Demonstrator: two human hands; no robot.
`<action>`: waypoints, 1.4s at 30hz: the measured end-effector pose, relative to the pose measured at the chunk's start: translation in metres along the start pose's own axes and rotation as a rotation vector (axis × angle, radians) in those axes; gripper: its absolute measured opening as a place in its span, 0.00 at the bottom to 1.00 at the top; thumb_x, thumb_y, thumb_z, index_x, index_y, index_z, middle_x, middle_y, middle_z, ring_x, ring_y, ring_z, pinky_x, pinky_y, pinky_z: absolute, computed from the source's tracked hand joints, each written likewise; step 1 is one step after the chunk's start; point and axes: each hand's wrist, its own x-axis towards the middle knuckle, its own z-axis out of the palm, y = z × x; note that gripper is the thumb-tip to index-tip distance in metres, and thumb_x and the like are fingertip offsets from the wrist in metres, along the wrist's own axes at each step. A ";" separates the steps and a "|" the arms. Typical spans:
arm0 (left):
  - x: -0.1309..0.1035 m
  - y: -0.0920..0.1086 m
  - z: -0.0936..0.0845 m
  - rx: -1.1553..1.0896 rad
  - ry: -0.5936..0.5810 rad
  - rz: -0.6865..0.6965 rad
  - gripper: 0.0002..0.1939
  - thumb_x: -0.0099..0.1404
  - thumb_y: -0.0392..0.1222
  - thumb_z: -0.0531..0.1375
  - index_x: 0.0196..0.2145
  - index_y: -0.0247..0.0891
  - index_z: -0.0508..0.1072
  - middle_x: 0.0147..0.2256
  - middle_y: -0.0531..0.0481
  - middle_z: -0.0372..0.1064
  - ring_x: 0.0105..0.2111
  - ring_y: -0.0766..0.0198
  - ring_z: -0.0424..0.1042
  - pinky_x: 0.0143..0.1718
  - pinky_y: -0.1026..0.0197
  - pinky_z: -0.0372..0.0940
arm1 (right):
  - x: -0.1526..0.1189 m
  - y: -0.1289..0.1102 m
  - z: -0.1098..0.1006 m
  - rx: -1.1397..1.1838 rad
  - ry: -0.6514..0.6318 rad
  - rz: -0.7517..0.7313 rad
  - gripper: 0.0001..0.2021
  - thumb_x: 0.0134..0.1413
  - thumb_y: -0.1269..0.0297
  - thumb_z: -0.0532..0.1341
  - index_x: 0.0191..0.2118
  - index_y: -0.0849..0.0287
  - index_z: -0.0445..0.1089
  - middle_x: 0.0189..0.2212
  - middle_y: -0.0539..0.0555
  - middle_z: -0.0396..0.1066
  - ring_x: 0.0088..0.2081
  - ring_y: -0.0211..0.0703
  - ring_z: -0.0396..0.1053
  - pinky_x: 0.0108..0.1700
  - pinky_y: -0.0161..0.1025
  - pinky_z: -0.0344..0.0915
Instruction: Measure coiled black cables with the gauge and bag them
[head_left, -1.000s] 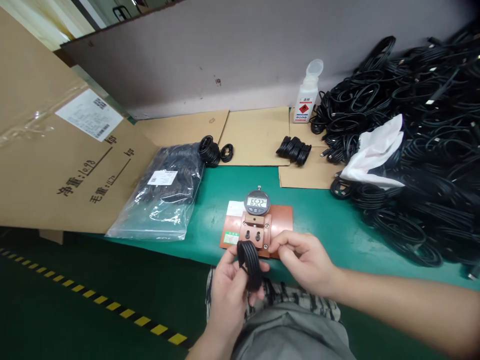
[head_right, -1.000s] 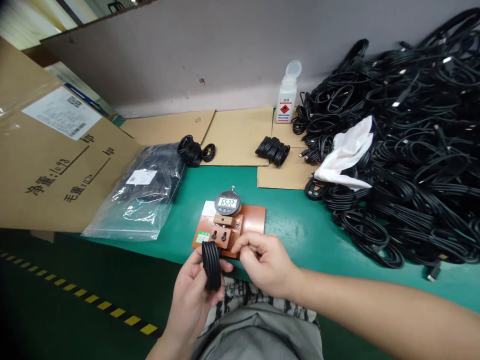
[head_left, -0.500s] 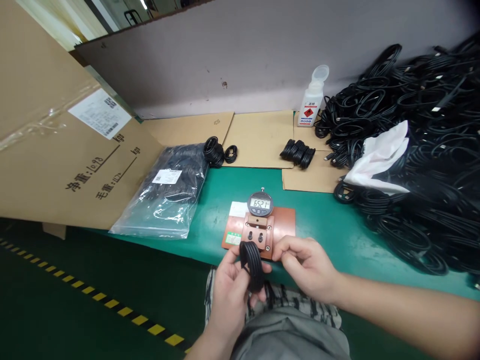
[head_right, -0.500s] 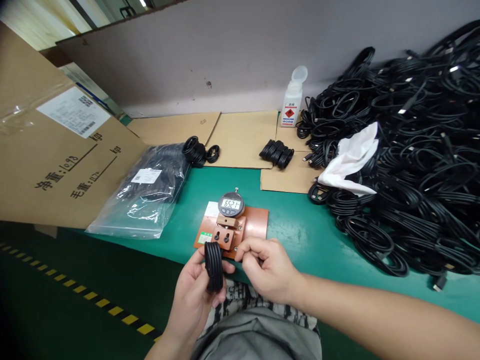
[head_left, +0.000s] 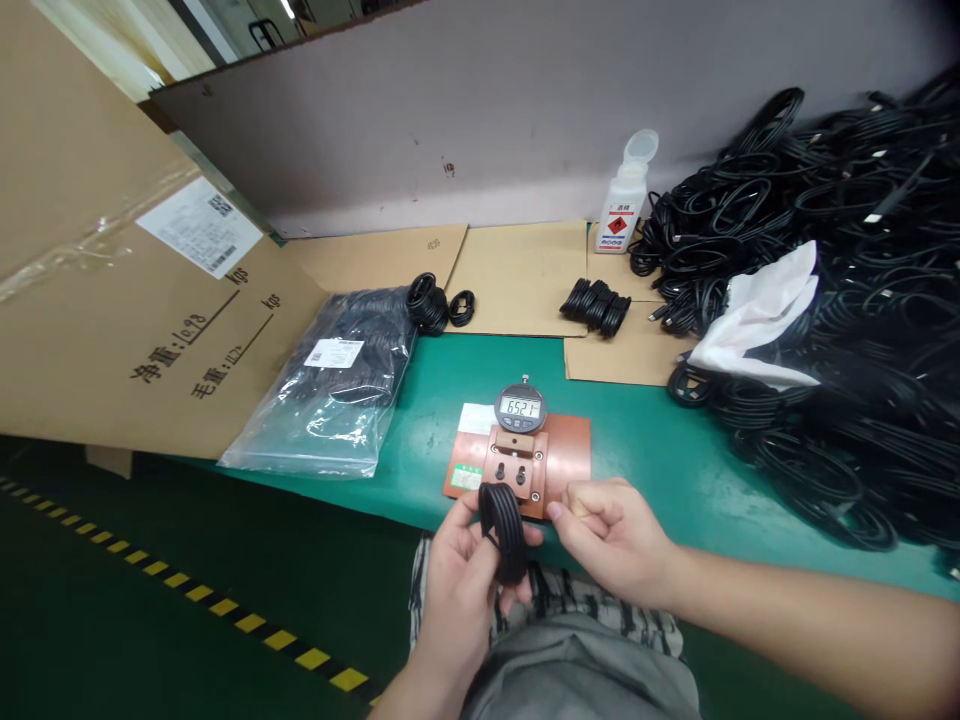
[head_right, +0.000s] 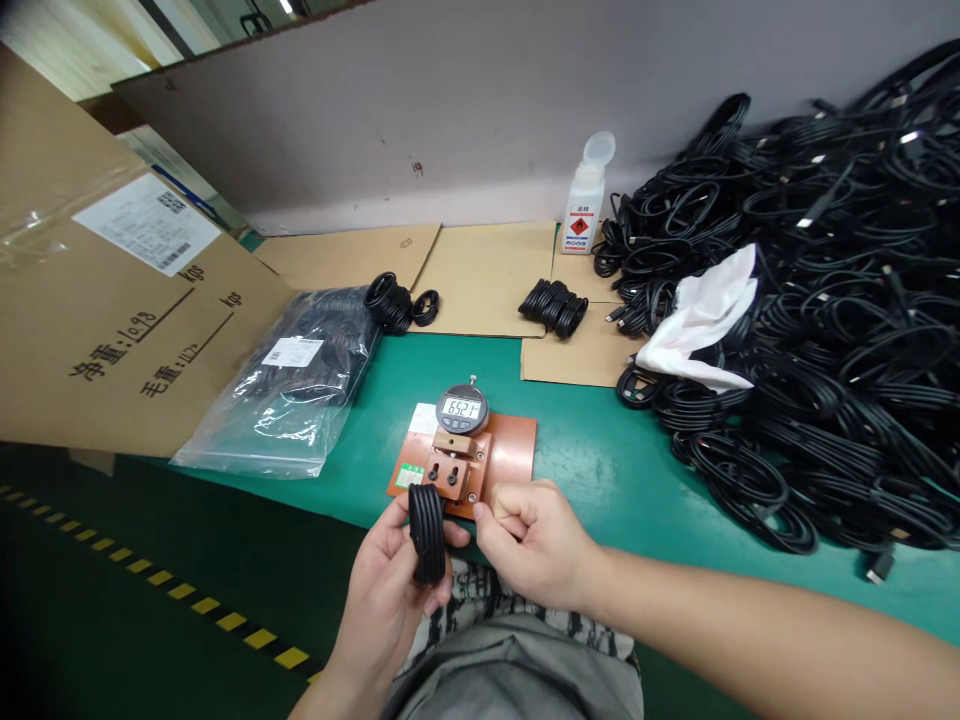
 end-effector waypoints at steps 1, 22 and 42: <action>0.000 0.000 0.000 0.000 0.000 -0.001 0.23 0.58 0.55 0.68 0.40 0.38 0.66 0.28 0.47 0.77 0.13 0.72 0.66 0.13 0.73 0.54 | 0.000 0.000 0.000 -0.002 -0.001 -0.002 0.21 0.59 0.69 0.54 0.20 0.54 0.41 0.15 0.41 0.40 0.17 0.29 0.40 0.19 0.31 0.41; -0.007 0.009 0.011 -0.002 0.058 -0.005 0.21 0.58 0.52 0.68 0.40 0.36 0.67 0.28 0.45 0.77 0.13 0.72 0.65 0.13 0.74 0.52 | 0.000 0.000 -0.001 -0.013 -0.005 0.003 0.21 0.57 0.69 0.55 0.19 0.54 0.41 0.15 0.41 0.40 0.17 0.30 0.41 0.18 0.31 0.42; -0.004 0.010 0.010 0.006 0.041 -0.018 0.20 0.57 0.51 0.68 0.40 0.36 0.68 0.28 0.45 0.78 0.13 0.71 0.67 0.13 0.73 0.54 | 0.000 0.000 -0.001 -0.023 -0.024 0.037 0.22 0.58 0.67 0.55 0.19 0.55 0.41 0.15 0.41 0.40 0.17 0.30 0.41 0.19 0.31 0.42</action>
